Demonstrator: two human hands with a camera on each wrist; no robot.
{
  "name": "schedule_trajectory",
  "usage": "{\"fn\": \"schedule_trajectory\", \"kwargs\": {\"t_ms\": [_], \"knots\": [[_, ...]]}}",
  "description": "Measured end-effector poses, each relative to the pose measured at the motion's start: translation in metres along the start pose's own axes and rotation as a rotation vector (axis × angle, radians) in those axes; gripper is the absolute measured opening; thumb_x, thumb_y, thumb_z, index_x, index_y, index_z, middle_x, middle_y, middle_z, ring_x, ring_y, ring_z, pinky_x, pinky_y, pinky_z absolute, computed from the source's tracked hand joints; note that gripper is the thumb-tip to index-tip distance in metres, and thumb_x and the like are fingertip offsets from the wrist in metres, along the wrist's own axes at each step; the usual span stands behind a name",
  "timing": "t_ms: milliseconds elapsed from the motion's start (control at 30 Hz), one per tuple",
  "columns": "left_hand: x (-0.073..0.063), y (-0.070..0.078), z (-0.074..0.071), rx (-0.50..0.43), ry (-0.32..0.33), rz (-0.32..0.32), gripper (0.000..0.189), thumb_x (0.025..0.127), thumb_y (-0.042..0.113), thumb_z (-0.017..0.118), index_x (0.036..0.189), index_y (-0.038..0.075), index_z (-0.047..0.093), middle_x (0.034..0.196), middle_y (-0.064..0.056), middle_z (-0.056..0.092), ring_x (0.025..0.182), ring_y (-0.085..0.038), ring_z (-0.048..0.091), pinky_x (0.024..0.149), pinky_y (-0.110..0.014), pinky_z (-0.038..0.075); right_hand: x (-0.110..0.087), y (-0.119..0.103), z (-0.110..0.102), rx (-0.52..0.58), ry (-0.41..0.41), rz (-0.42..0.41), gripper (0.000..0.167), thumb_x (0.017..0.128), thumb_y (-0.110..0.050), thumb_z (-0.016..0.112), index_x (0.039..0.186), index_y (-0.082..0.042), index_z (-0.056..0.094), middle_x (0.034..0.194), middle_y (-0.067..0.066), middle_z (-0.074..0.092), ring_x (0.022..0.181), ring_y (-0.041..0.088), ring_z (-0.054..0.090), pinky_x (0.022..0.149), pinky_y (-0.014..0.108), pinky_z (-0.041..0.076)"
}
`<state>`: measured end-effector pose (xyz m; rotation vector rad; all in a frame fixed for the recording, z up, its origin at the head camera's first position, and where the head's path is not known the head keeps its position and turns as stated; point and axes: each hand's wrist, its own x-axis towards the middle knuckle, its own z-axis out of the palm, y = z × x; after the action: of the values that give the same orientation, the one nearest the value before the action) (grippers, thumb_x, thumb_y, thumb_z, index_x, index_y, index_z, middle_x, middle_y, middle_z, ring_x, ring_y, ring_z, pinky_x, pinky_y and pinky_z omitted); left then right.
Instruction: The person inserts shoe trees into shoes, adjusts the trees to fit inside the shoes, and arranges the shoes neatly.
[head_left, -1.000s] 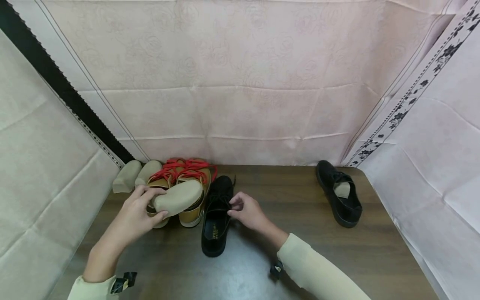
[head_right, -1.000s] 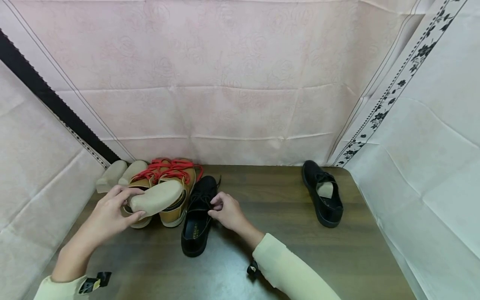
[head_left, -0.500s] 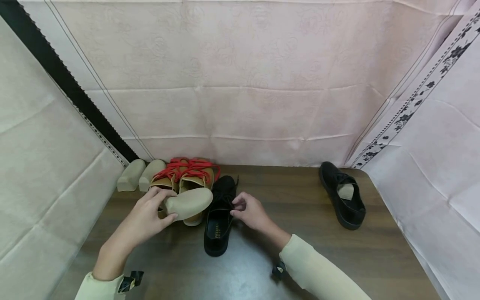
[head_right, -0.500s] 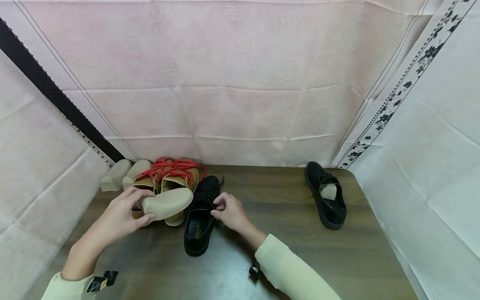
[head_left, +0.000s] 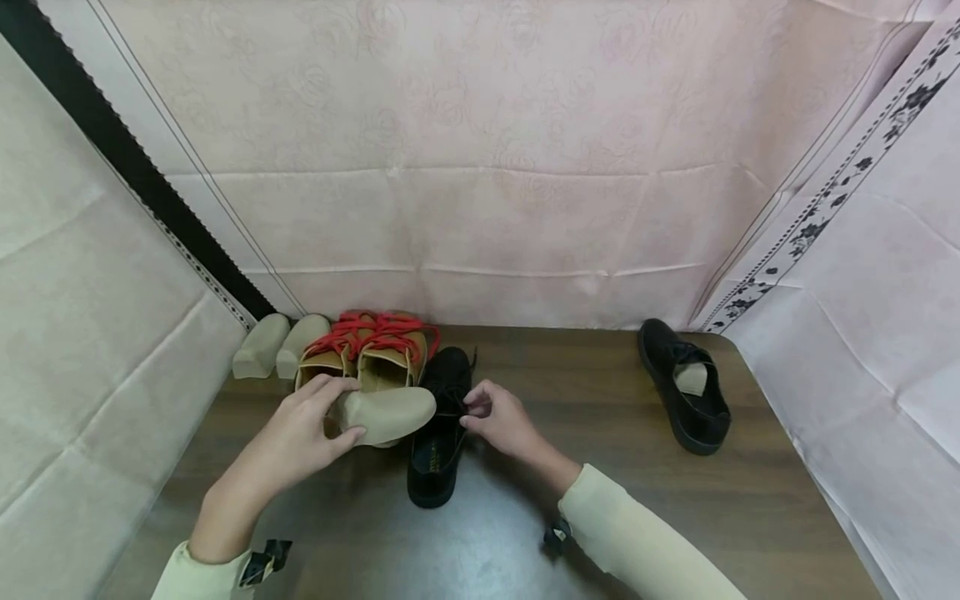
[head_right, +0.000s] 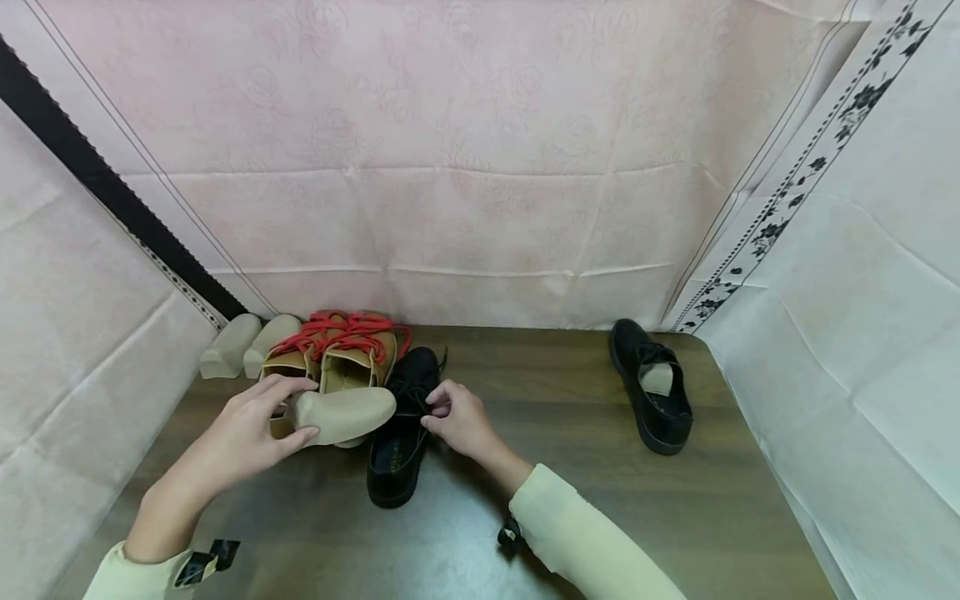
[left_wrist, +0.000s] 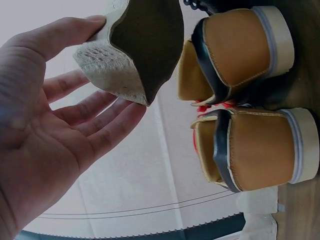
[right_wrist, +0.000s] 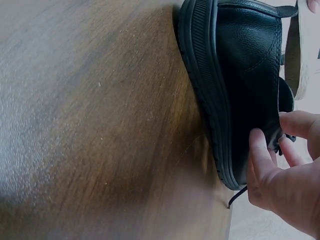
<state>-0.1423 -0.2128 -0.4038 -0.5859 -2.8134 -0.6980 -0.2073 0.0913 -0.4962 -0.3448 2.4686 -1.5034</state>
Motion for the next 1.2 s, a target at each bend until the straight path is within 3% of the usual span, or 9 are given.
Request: {"fn": "schedule_trajectory", "kwargs": {"t_ms": [200,700,900,1033,1100,1200], "knots": [[-0.001,0.009,-0.004,-0.013,-0.028,0.009,0.053,0.083,0.019,0.086,0.13,0.008,0.064,0.115,-0.008,0.064,0.078,-0.015,0.056,0.064,-0.026,0.049,0.001,0.001,0.0,-0.001,0.003,0.005,0.021,0.094,-0.013,0.076,0.113,-0.014,0.065,0.116,0.005,0.068,0.103,0.02,0.069,0.086,0.037,0.058],[0.0,0.022,0.0,-0.003,-0.008,0.092,0.052,0.083,0.024,0.087,0.129,0.01,0.066,0.11,-0.005,0.067,0.081,-0.012,0.059,0.067,-0.026,0.052,0.003,0.002,-0.001,-0.017,-0.006,-0.003,0.024,0.093,-0.014,0.077,0.114,-0.014,0.065,0.117,0.006,0.067,0.106,0.02,0.068,0.088,0.037,0.058],[-0.001,0.029,-0.003,0.007,-0.026,0.097,0.051,0.084,0.026,0.085,0.13,0.014,0.066,0.109,-0.001,0.067,0.083,-0.01,0.058,0.07,-0.03,0.052,0.003,0.001,0.001,-0.014,0.011,-0.034,0.022,0.092,-0.011,0.078,0.11,-0.012,0.066,0.113,0.006,0.067,0.102,0.021,0.069,0.085,0.036,0.059],[0.0,0.033,-0.002,0.017,-0.024,0.107,0.052,0.083,0.03,0.086,0.129,0.013,0.067,0.112,-0.004,0.069,0.09,-0.015,0.064,0.077,-0.038,0.057,0.004,0.0,0.001,-0.023,0.028,-0.05,0.021,0.09,-0.01,0.079,0.107,-0.01,0.066,0.11,0.008,0.068,0.1,0.021,0.07,0.086,0.037,0.058],[0.0,0.034,-0.001,0.02,-0.018,0.113,0.052,0.083,0.03,0.087,0.128,0.013,0.068,0.116,-0.008,0.07,0.099,-0.025,0.069,0.083,-0.045,0.059,0.003,0.0,0.001,-0.03,0.03,-0.048,0.021,0.09,-0.011,0.079,0.107,-0.011,0.066,0.11,0.007,0.067,0.1,0.02,0.07,0.086,0.037,0.058],[0.001,0.036,0.002,0.018,-0.02,0.12,0.053,0.082,0.031,0.088,0.128,0.011,0.068,0.119,-0.01,0.069,0.101,-0.028,0.069,0.084,-0.047,0.06,0.003,-0.001,0.001,-0.036,0.028,-0.052,0.021,0.091,-0.011,0.078,0.108,-0.01,0.066,0.11,0.008,0.067,0.1,0.021,0.069,0.086,0.038,0.058]]}}
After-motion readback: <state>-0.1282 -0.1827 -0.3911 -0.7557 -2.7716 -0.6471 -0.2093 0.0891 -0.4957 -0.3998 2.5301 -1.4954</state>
